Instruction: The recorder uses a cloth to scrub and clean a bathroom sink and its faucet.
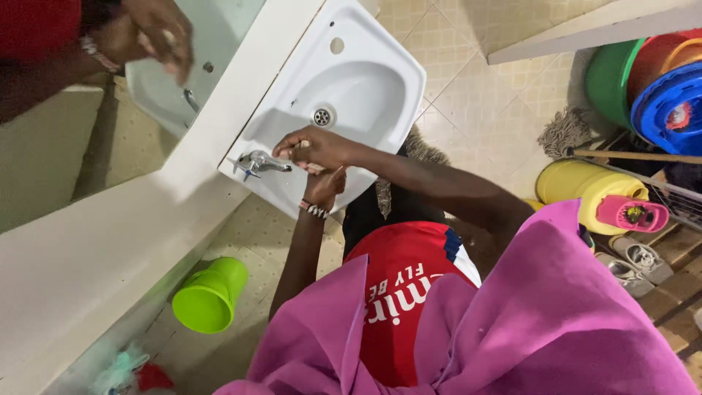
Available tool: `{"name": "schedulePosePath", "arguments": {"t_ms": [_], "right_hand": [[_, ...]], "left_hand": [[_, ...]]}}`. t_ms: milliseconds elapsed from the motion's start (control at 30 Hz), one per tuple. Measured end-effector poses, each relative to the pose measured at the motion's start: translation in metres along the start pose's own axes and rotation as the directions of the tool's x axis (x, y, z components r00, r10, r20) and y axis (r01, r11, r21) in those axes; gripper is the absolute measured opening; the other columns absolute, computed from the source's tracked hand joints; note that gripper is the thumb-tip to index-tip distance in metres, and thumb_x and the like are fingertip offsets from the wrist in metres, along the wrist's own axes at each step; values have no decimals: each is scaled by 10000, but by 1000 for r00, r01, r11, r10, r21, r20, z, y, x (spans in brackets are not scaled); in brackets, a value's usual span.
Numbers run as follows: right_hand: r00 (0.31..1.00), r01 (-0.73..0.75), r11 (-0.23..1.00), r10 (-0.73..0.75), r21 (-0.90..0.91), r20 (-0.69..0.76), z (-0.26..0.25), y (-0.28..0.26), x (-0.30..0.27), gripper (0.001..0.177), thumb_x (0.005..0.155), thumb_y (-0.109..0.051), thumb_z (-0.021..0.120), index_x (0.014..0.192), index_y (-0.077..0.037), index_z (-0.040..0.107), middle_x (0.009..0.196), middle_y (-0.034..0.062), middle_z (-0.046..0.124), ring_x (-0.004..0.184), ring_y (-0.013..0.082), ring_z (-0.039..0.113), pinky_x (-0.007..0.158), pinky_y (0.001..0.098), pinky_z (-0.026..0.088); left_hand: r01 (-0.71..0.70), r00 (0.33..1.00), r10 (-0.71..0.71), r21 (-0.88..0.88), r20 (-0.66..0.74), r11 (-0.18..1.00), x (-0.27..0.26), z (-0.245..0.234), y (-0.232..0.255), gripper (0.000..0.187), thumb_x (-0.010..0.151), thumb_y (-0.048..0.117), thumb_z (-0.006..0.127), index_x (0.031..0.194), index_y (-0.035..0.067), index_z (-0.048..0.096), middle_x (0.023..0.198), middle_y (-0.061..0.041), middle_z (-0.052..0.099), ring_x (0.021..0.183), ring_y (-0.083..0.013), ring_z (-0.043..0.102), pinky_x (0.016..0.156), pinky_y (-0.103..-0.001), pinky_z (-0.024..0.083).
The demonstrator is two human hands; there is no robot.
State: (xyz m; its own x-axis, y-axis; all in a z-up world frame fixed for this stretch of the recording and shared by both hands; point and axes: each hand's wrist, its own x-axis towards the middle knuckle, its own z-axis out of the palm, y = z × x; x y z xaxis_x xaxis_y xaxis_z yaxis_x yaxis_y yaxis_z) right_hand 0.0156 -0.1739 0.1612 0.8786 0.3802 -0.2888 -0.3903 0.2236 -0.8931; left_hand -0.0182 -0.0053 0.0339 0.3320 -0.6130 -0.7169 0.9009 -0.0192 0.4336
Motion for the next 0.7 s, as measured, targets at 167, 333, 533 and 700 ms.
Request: {"name": "schedulePosePath", "arguments": {"t_ms": [167,333,533,700], "right_hand": [[930,-49,995,12,-91,-368,-14,95,34,253,1027,-106,536,1196,-31,708,755,15,646,577,78,553,520,266,475],[797,250,966,-169,61,-579,-40,178,52,175,1021,-73,599,1139,6,701,793,44,639,614,94,571,502,274,475],[552,328,722,377,609,-744,-37,154,55,253,1065,-209,502,1062,5,636,598,54,507,414,157,467,373,331,405],[437,539,595,408,596,-802,-43,209,69,303,1075,-288,532,1048,0,622,602,42,476,449,169,467,399,312,390]], "left_hand": [[-151,869,446,745,-214,650,92,-48,-56,324,864,184,750,1111,29,611,752,-107,647,601,-211,593,500,-344,461],[-46,694,712,981,-106,191,90,-32,-37,326,832,267,777,1010,4,708,870,-203,739,784,-383,717,675,-467,579],[121,723,686,993,-78,-14,85,-19,-3,312,909,405,678,946,109,768,760,-184,725,721,-394,719,650,-509,569],[105,736,677,991,-19,-86,81,-22,-5,362,1025,402,584,879,105,731,762,-167,728,718,-369,722,631,-485,564]]}}
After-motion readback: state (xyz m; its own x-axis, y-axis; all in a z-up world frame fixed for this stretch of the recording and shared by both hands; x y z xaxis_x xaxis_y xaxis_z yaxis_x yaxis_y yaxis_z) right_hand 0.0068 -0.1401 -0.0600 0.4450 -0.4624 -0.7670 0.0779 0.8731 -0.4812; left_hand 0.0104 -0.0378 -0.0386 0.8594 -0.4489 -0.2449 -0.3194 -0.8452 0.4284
